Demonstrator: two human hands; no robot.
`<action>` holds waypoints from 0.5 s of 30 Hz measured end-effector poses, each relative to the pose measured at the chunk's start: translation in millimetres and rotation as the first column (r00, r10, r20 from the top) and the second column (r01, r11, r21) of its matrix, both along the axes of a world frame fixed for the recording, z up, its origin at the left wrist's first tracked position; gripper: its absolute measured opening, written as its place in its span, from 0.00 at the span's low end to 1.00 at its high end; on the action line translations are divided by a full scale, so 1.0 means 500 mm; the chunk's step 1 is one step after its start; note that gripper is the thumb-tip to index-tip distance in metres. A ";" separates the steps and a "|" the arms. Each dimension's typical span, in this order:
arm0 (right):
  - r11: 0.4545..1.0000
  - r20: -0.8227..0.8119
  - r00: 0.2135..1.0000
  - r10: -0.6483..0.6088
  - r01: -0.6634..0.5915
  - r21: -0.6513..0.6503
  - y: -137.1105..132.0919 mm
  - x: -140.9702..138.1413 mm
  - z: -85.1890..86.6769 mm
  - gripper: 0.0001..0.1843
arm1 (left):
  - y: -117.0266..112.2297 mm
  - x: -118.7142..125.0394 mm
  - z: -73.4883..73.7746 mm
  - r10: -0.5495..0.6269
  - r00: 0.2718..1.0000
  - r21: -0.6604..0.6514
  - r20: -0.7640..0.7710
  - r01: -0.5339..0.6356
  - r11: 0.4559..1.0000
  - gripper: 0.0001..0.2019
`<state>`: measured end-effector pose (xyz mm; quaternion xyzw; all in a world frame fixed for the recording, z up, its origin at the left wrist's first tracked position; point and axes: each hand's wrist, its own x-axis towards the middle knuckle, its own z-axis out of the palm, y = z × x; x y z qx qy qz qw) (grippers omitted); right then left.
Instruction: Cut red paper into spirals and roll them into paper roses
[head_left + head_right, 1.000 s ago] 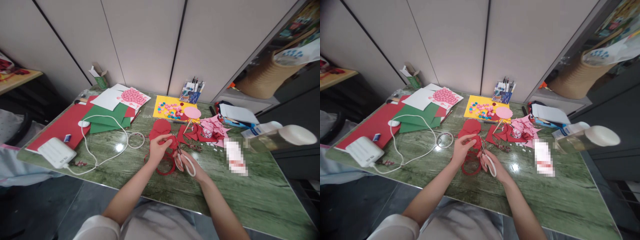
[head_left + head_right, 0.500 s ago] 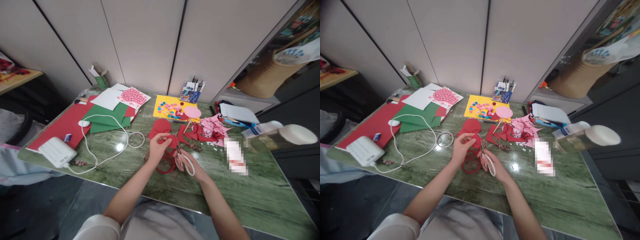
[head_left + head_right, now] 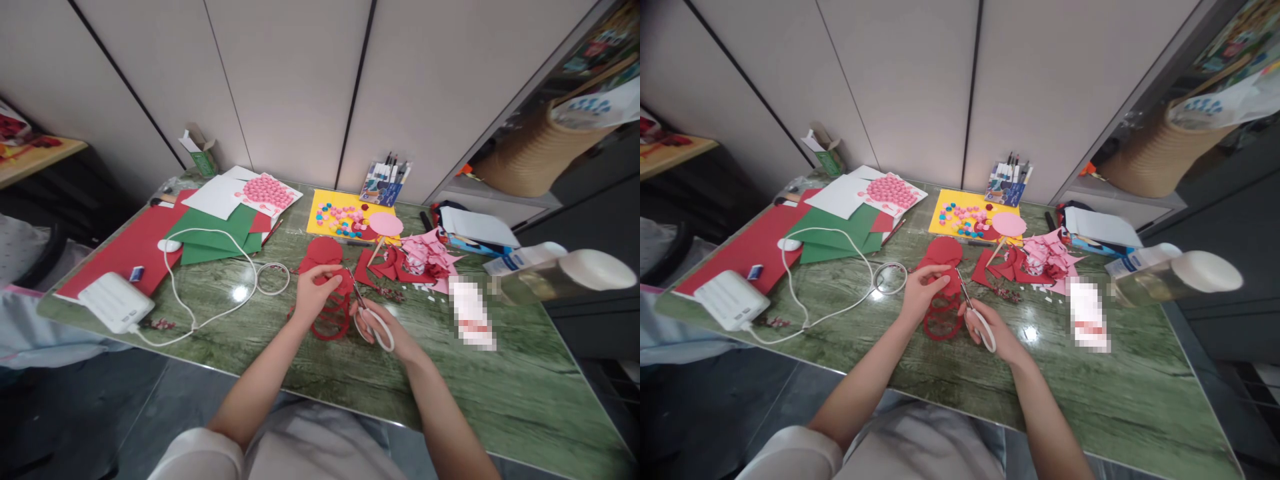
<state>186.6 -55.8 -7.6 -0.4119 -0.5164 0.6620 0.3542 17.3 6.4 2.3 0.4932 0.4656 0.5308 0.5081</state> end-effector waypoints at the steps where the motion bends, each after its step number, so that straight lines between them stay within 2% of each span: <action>1: 1.000 0.004 1.000 0.005 -0.005 0.001 0.000 0.001 0.001 0.17 | 0.001 -0.002 0.001 -0.007 1.000 0.008 -0.010 0.007 1.000 0.12; 15: 0.994 0.119 0.988 0.102 -0.104 0.015 -0.002 0.033 0.011 0.18 | 0.011 -0.025 0.006 -0.127 0.990 0.017 -0.060 0.128 0.992 0.11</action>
